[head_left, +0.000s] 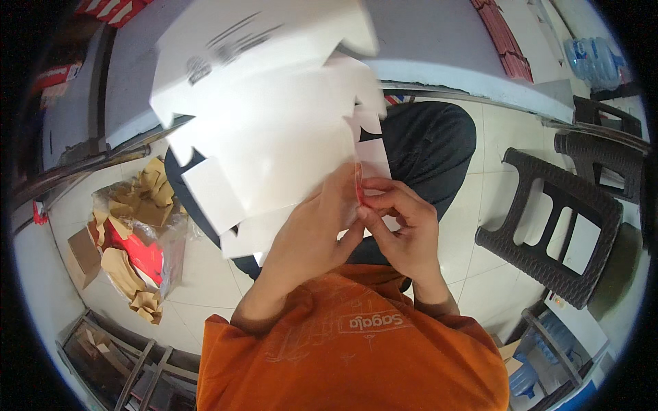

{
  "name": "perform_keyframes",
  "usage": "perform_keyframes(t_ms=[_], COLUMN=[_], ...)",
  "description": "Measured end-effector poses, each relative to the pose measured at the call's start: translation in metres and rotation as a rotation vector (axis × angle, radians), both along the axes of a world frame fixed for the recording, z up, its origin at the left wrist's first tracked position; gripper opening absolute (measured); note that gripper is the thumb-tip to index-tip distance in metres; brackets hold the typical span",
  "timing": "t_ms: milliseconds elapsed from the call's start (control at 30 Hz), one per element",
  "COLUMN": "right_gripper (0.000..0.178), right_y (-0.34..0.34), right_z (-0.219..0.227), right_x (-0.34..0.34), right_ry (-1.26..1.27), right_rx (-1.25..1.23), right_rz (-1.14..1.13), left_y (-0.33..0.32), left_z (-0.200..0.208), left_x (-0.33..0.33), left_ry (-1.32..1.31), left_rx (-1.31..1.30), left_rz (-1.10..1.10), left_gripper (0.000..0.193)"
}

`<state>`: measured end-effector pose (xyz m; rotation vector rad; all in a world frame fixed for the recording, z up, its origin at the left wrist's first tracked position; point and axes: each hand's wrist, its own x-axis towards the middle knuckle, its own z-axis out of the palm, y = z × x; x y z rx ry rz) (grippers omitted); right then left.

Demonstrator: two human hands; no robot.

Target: The person assembles small red and white cardboard boxes by folding flat sheets and inserting red inserts. They repeatedly pick up a flat sheet, fold it into a box shape, insert a red piece, and place the finished box on a nearby shelf.

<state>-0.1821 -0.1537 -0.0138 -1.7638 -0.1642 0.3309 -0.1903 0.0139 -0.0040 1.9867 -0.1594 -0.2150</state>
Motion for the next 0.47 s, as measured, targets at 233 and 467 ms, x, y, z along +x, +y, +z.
perform_keyframes(t_ms=[233, 467], right_gripper=[0.017, 0.033], right_y=[0.011, 0.028], right_z=[-0.020, -0.001], right_x=[0.006, 0.027], right_ry=[0.293, -0.002], right_rx=[0.400, 0.625], right_rz=[-0.156, -0.560], left_y=[0.003, 0.052], left_z=[0.021, 0.046], left_x=[0.004, -0.020], left_ry=[0.034, 0.061], left_rx=[-0.046, 0.158], left_rz=[-0.096, -0.272], left_gripper=[0.070, 0.061])
